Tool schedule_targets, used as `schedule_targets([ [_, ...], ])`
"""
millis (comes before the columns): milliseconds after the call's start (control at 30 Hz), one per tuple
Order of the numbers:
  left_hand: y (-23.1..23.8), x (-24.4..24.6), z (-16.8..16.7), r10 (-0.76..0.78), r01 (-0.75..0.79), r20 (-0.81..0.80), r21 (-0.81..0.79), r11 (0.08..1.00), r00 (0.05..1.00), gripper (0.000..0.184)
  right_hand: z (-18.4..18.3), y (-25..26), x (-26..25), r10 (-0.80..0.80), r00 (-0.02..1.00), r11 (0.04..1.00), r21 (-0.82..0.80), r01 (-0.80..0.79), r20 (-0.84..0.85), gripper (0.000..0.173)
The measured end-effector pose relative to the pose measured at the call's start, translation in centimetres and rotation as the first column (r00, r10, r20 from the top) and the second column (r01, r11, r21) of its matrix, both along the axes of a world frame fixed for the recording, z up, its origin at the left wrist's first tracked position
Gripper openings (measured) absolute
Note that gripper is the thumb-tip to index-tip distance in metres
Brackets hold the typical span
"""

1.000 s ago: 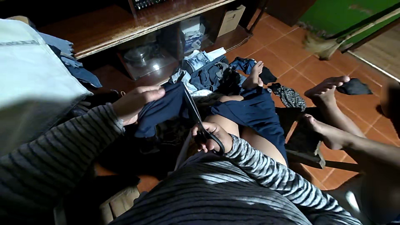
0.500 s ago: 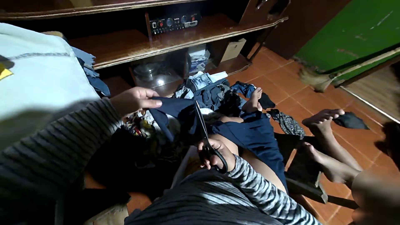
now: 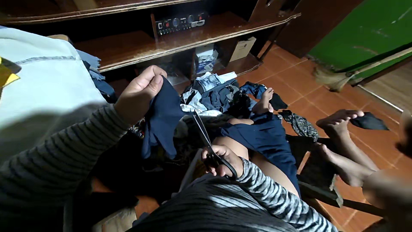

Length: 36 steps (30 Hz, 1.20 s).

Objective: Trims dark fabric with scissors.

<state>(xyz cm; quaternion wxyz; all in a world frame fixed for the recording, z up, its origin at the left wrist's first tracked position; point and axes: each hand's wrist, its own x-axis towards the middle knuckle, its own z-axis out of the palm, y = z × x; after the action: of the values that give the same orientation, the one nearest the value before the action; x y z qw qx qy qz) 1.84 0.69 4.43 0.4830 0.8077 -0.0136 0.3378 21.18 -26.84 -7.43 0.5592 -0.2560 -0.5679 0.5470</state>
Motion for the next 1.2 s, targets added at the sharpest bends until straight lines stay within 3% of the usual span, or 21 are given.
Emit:
schedule_targets([
  [533,-0.5,0.6,-0.2,-0.125,0.125,0.008,0.003,0.992,0.992,0.025,-0.1,0.7,-0.7,0.015,0.994,1.000,0.015,-0.017,0.111,0.062],
  [700,-6.0,-0.1,4.6,0.068,-0.088,-0.191,-0.097,0.991,0.979,0.020,0.6,1.2,-1.0,-0.008,0.994,0.998,0.061,0.001,0.107,0.063],
  [933,-5.7,0.0,4.1,0.058,-0.074,-0.184,-0.086,0.994,0.981,0.019,1.2,1.8,-1.4,-0.028,0.997,0.995,0.099,0.021,0.070,0.060],
  [1200,-5.9,-0.1,4.2,0.073,-0.104,-0.219,-0.134,0.986,0.973,0.021,0.7,1.5,-1.4,-0.056,0.998,0.998,0.028,0.056,0.023,0.046],
])
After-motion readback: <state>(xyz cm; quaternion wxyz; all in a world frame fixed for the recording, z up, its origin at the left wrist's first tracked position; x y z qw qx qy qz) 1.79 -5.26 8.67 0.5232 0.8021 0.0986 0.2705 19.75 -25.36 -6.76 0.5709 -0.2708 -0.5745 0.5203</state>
